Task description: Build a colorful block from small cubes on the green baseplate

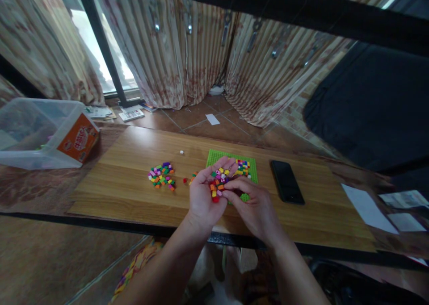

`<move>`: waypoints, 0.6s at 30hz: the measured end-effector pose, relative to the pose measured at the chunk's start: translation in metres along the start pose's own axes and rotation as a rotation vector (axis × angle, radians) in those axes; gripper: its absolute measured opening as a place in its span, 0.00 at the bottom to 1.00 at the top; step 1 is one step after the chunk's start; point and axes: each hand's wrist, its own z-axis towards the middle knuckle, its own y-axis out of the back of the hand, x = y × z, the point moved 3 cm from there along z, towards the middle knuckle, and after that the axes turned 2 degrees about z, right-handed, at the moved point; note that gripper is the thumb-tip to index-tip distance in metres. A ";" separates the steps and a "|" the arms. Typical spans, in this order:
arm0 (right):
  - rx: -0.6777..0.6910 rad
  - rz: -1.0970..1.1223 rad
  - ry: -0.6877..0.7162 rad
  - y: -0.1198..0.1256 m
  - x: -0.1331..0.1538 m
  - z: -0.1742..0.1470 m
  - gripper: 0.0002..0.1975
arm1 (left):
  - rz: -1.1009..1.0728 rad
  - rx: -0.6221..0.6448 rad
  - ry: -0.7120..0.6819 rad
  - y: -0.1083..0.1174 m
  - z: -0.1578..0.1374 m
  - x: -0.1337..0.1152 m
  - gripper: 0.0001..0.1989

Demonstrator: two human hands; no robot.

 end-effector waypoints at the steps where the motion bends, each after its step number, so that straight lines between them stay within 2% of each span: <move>1: 0.012 -0.005 -0.002 0.001 0.000 0.000 0.02 | -0.007 -0.010 0.001 0.000 0.000 0.000 0.20; 6: 0.005 0.015 -0.021 0.004 -0.002 -0.001 0.03 | -0.040 -0.053 0.010 0.001 0.001 0.000 0.20; 10: -0.119 0.087 -0.033 0.018 -0.018 0.000 0.09 | -0.068 -0.068 -0.008 0.003 0.002 -0.003 0.18; 15: -0.336 -0.020 -0.125 0.049 -0.049 0.001 0.09 | -0.061 -0.135 -0.060 0.009 0.002 -0.010 0.16; 18: -0.348 -0.116 -0.147 0.055 -0.063 0.003 0.10 | -0.044 -0.148 -0.087 0.011 0.003 -0.013 0.15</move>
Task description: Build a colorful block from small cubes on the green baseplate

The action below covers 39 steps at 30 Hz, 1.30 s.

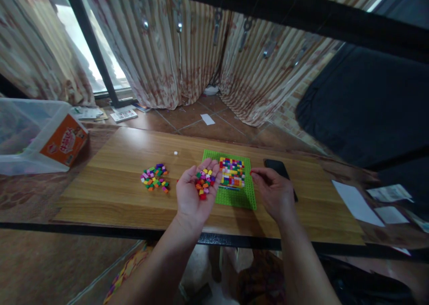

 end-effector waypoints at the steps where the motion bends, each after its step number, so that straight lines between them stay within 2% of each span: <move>1: 0.016 -0.026 0.020 -0.002 -0.003 0.001 0.09 | 0.007 0.002 -0.006 0.001 0.001 0.000 0.14; 5: 0.082 -0.052 0.082 -0.014 -0.010 0.004 0.08 | 0.030 0.009 -0.008 0.002 0.003 0.000 0.12; 12: 0.088 -0.064 0.026 -0.023 -0.023 0.006 0.08 | 0.048 0.037 -0.023 0.002 0.004 -0.001 0.11; 18: 0.008 0.174 -0.166 -0.031 -0.033 0.006 0.07 | 0.055 0.022 -0.019 0.001 0.002 -0.001 0.11; 24: -0.056 0.520 -0.455 -0.040 -0.032 0.003 0.11 | 0.051 -0.002 -0.023 0.001 0.001 -0.002 0.13; 27: -0.105 0.614 -0.524 -0.042 -0.029 0.002 0.12 | 0.053 0.001 -0.018 0.001 0.001 -0.002 0.13; 31: -0.102 0.660 -0.561 -0.044 -0.031 0.001 0.13 | 0.057 -0.001 -0.020 0.000 0.000 -0.001 0.12; 35: -0.090 0.592 -0.543 -0.042 -0.033 0.001 0.13 | 0.069 -0.009 0.007 -0.001 -0.001 0.000 0.14; 37: -0.123 0.447 -0.435 -0.036 -0.024 0.001 0.12 | 0.067 -0.003 0.016 -0.002 -0.001 0.001 0.15; 39: -0.150 0.286 -0.237 -0.030 -0.003 -0.002 0.08 | 0.068 0.001 0.017 -0.002 -0.001 0.001 0.15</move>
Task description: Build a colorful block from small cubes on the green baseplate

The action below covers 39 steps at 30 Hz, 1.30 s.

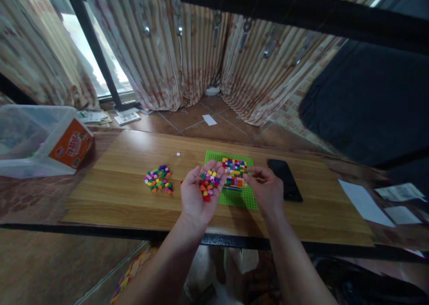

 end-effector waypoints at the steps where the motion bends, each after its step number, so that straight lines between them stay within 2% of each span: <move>1: 0.033 -0.021 0.109 -0.002 0.013 -0.006 0.05 | 0.004 0.001 0.001 0.000 0.000 0.000 0.14; 3: 0.284 0.027 0.229 -0.011 0.036 -0.021 0.02 | 0.019 0.001 0.005 -0.001 0.000 0.001 0.14; 5: 0.510 0.038 0.271 -0.021 0.054 -0.037 0.02 | 0.037 0.005 0.006 -0.002 -0.001 0.002 0.14; 7: 0.642 -0.030 0.264 -0.029 0.063 -0.050 0.05 | 0.058 0.015 0.004 -0.002 -0.001 0.002 0.14; 9: 0.684 -0.076 0.239 -0.034 0.065 -0.057 0.06 | 0.075 0.030 -0.004 -0.003 -0.002 0.002 0.14; 15: 0.623 -0.117 0.211 -0.039 0.061 -0.061 0.04 | 0.105 0.041 -0.009 -0.004 -0.004 0.005 0.14; 19: 0.582 -0.098 0.226 -0.034 0.061 -0.057 0.03 | 0.093 0.036 0.000 -0.004 -0.003 0.006 0.14; 21: 0.513 -0.056 0.212 -0.026 0.056 -0.049 0.02 | 0.067 0.026 -0.003 -0.003 -0.001 0.005 0.14; 24: 0.327 0.018 0.150 -0.008 0.043 -0.030 0.04 | 0.037 0.020 -0.017 -0.001 0.000 0.004 0.13; 26: 0.204 -0.011 0.106 0.004 0.032 -0.017 0.06 | 0.029 0.029 -0.022 0.000 0.001 0.003 0.13; 28: 0.145 -0.048 0.073 0.012 0.022 -0.007 0.07 | 0.026 0.039 -0.022 0.000 0.001 0.002 0.13; 32: 0.124 -0.187 0.087 0.016 0.011 0.002 0.07 | 0.025 0.050 -0.028 0.000 0.001 0.001 0.13; 39: 0.204 -0.448 0.305 0.001 0.013 -0.003 0.07 | 0.025 0.048 -0.033 0.000 0.000 0.000 0.12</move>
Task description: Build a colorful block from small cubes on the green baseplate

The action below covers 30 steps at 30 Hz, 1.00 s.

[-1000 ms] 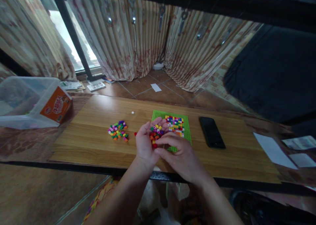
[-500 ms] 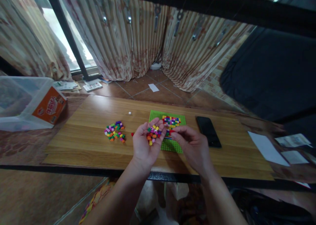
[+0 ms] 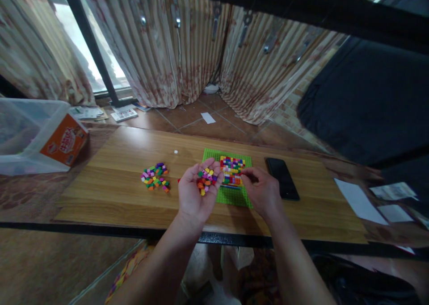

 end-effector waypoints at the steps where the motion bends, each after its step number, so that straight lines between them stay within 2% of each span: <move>1: 0.005 -0.035 0.023 -0.002 0.001 0.000 0.07 | 0.000 0.000 -0.003 0.000 0.000 0.000 0.12; 7: 0.022 -0.204 0.073 -0.010 0.004 0.001 0.08 | -0.005 0.003 -0.013 -0.002 -0.001 -0.003 0.12; 14: -0.065 -0.231 0.010 -0.012 0.004 0.001 0.08 | 0.005 0.030 -0.027 0.001 -0.001 -0.005 0.11; 18: -0.103 -0.065 -0.184 -0.010 -0.008 0.004 0.08 | 0.003 0.028 -0.023 0.001 0.000 -0.006 0.11; 22: -0.109 0.181 -0.417 -0.015 -0.025 0.006 0.15 | -0.003 0.024 -0.016 0.001 -0.001 -0.006 0.11; 27: -0.169 0.529 -0.589 -0.025 -0.034 0.004 0.19 | 0.000 0.015 -0.012 0.001 -0.001 -0.006 0.11; 30: -0.179 0.659 -0.666 -0.029 -0.035 0.002 0.20 | 0.006 0.006 -0.010 0.001 -0.001 -0.006 0.11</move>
